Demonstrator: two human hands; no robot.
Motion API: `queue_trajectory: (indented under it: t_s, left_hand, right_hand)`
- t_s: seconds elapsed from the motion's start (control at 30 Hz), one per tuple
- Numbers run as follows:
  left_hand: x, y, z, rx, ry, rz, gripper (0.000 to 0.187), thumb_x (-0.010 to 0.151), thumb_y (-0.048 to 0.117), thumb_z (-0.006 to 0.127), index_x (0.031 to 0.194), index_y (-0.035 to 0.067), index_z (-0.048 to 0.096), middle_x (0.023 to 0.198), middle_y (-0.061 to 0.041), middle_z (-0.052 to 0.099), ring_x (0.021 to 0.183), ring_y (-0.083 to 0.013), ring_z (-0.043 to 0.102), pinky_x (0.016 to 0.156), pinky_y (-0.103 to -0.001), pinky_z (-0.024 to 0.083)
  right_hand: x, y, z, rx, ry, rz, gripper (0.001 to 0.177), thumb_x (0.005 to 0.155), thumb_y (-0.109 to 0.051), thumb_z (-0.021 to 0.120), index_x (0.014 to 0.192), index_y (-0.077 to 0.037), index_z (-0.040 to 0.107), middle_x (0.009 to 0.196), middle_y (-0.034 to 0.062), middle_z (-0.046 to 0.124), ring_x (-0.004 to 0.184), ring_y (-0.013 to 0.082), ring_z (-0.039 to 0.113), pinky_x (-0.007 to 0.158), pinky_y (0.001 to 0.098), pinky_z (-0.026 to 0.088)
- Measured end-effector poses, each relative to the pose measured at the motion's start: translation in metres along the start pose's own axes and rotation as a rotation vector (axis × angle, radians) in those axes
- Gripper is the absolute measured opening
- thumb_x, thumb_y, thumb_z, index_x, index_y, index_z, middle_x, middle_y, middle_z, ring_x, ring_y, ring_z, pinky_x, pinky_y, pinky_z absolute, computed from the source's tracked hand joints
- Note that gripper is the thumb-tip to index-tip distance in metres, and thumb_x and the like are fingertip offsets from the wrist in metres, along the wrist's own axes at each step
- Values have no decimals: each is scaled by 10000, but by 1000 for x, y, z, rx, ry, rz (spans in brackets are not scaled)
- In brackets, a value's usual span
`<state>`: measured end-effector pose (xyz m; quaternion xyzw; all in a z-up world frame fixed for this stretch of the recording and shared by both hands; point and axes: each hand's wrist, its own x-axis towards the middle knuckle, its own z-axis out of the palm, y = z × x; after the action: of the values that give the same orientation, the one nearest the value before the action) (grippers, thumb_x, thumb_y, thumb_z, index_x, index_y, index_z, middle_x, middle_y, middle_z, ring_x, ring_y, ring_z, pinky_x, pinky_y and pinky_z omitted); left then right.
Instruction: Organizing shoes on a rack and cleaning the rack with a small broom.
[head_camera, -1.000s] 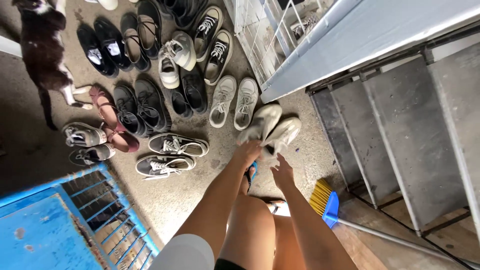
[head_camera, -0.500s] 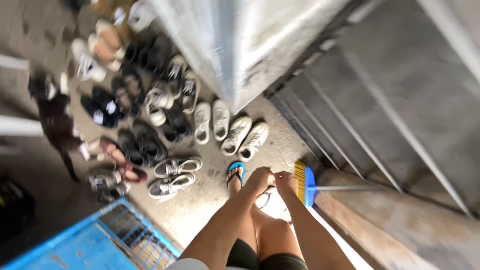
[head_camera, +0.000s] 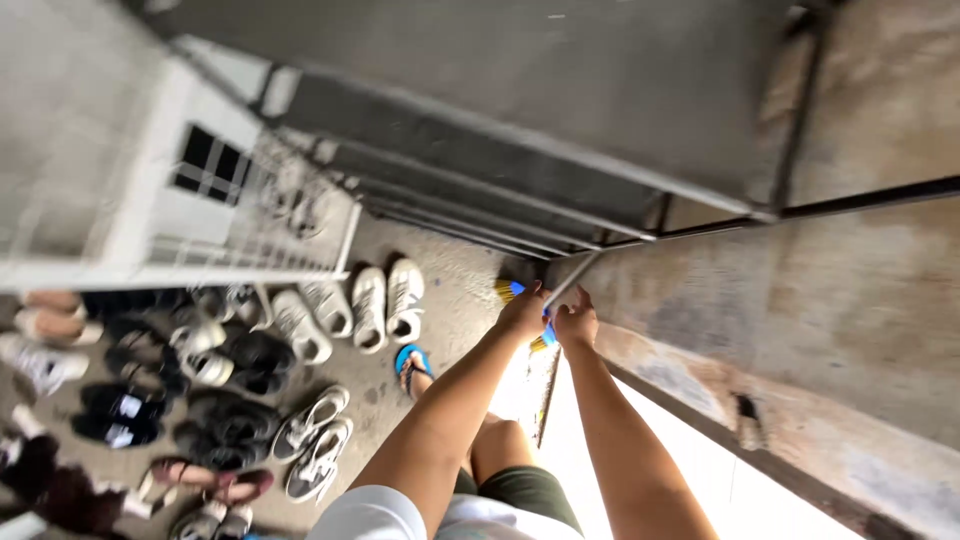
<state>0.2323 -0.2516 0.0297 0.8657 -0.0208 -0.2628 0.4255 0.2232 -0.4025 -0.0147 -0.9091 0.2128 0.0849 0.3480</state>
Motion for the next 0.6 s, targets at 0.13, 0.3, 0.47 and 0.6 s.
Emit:
queue_trajectory:
  t_s: [0.13,0.3,0.47,0.6]
  left_hand:
    - [83,-18,70,65,28,154,711,811,133,714,1463,8,461,1501,-216,499,1351,-355,512,1118,-403,447]
    - [189,-47,143,-49,27,66,689,891,144,660,1523,5,424,1505,-280,500,1394,-408,480,1158,-442,403]
    - [254,-51,174,-177,225,367,1029,651,206,823,1486,-91,300,1476,-388,410,1370,-492,410,1112,-500,374]
    - [263,-52,193,-140,283,393,892,740,286,801,1421,-63,342,1395,-381,477,1279,-500,486,1042,-523,437]
  right_hand:
    - [49,13,-16,40,0,203,603,902,-139,620,1487,-184,480,1483,77,596,1201,293,674,1026,432,512]
    - [119,83,36,414,98,183,663,901,34,546,1538,-121,443,1524,170,511,1397,260,505,1092,385,457]
    - [122,93,48,621,149,156,578,937,-12,517,1510,-88,497,1526,134,547,1415,243,511,1133,341,406]
    - [74,51,13,613,109,145,482,1059,-200,517,1519,-70,451,1551,122,516,1412,243,509,1146,332,393]
